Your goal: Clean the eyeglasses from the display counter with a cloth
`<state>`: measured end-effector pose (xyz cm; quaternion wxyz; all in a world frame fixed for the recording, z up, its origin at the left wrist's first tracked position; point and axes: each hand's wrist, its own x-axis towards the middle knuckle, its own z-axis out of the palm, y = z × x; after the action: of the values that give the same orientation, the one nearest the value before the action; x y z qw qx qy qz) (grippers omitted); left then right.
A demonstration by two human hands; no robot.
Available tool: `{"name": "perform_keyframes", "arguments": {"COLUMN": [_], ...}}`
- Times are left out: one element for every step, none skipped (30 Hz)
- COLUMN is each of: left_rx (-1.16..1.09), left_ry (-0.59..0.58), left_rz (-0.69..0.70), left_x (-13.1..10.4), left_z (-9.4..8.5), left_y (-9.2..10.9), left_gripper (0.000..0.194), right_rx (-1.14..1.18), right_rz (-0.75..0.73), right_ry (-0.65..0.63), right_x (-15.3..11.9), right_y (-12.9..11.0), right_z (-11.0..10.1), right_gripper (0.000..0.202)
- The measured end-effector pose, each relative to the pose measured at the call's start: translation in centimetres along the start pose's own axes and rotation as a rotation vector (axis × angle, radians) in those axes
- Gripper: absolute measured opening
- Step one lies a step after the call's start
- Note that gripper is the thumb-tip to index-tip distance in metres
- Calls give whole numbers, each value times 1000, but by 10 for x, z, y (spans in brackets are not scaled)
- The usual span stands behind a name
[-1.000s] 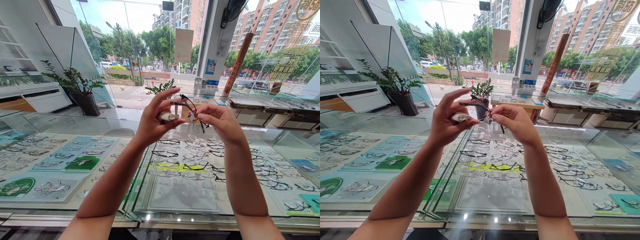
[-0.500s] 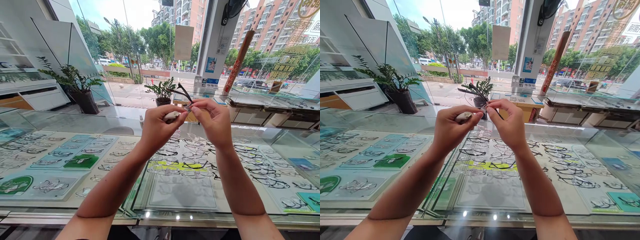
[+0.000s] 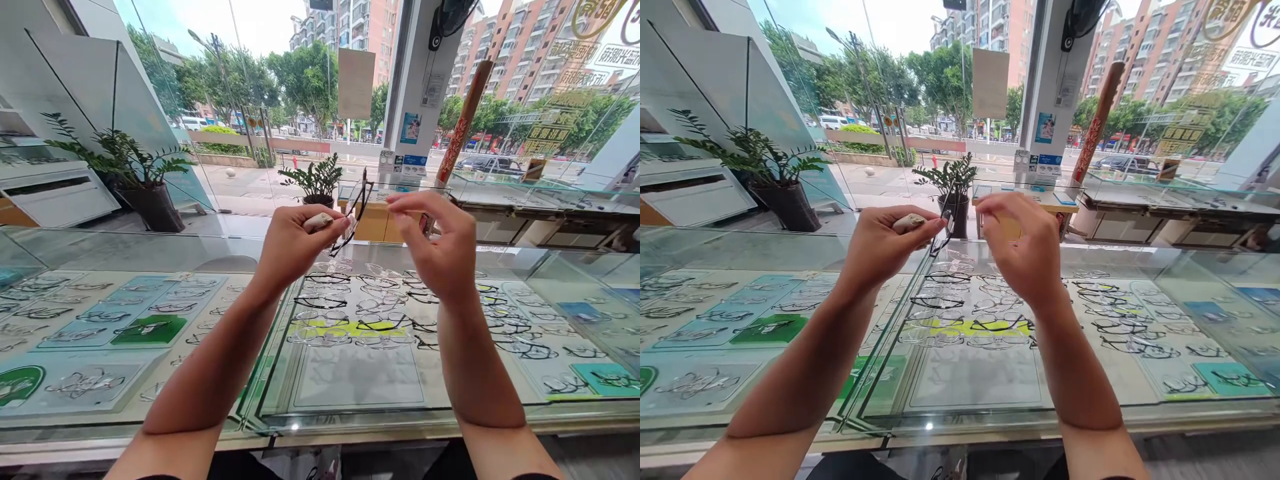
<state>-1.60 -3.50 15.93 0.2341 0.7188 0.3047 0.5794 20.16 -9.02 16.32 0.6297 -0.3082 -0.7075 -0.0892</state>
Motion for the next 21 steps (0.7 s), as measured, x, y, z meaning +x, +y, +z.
{"name": "perform_keyframes", "arguments": {"left_rx": [57,107,147,177,200,218,234,247,263,285,315,352,394,439,480,515,551,587,626,670,710], "left_ry": [-43,-92,-144,-195,-242,-283,-320,-353,-382,-413,-450,-493,-541,-595,-653,-710,-766,-818,-861,-904,-940], "left_rz": [3,4,4,0,-7,-15,-25,-34,-42,-48,-53,-57,-54,-45,-29,-6,20,38,45,41,30], "left_x": [0,0,-1,-1,-2,-4,-5,-7,-8,-9,-10,-11,-11,-10,-9,-7,-5,-3,-1,0,1], "left_z": [0,0,1,2,5,8,12,16,22,29,37,46,56,68,81,95,109,124,138,152,165], "left_y": [0,0,0,0,0,0,-1,-1,-2,-3,-4,-5,-7,-8,-10,-13,-15,-18,-21,-25,-28], "left_gripper": [25,25,26,27,28,29,29,30,31,31,32,32,33,33,31,29,26,24,22,21,21], "right_rx": [-19,-49,-91,-150,-211,-275,-339,-388,-424,-461,-501,-538,-560,-559,-548,-542,-539,-537,-532,-525,-516], "right_rz": [22,34,55,79,101,139,191,248,310,377,448,516,578,632,671,683,689,692,693,698,703], "right_ry": [64,117,141,133,135,109,55,14,-3,-2,22,56,90,117,134,142,160,182,199,212,218], "right_x": [0,-1,-4,-9,-15,-24,-34,-44,-55,-66,-76,-86,-94,-101,-107,-111,-115,-117,-119,-121,-122], "right_y": [8,18,30,44,60,77,94,111,127,142,156,168,178,187,194,200,205,210,214,217,220], "right_z": [-11,-23,-34,-46,-57,-68,-77,-86,-94,-101,-106,-110,-113,-116,-118,-119,-121,-122,-123,-124,-125], "right_gripper": [16,17,18,17,18,20,20,22,29,39,43,44,45,47,49,51,50,46,38,29,22]}}
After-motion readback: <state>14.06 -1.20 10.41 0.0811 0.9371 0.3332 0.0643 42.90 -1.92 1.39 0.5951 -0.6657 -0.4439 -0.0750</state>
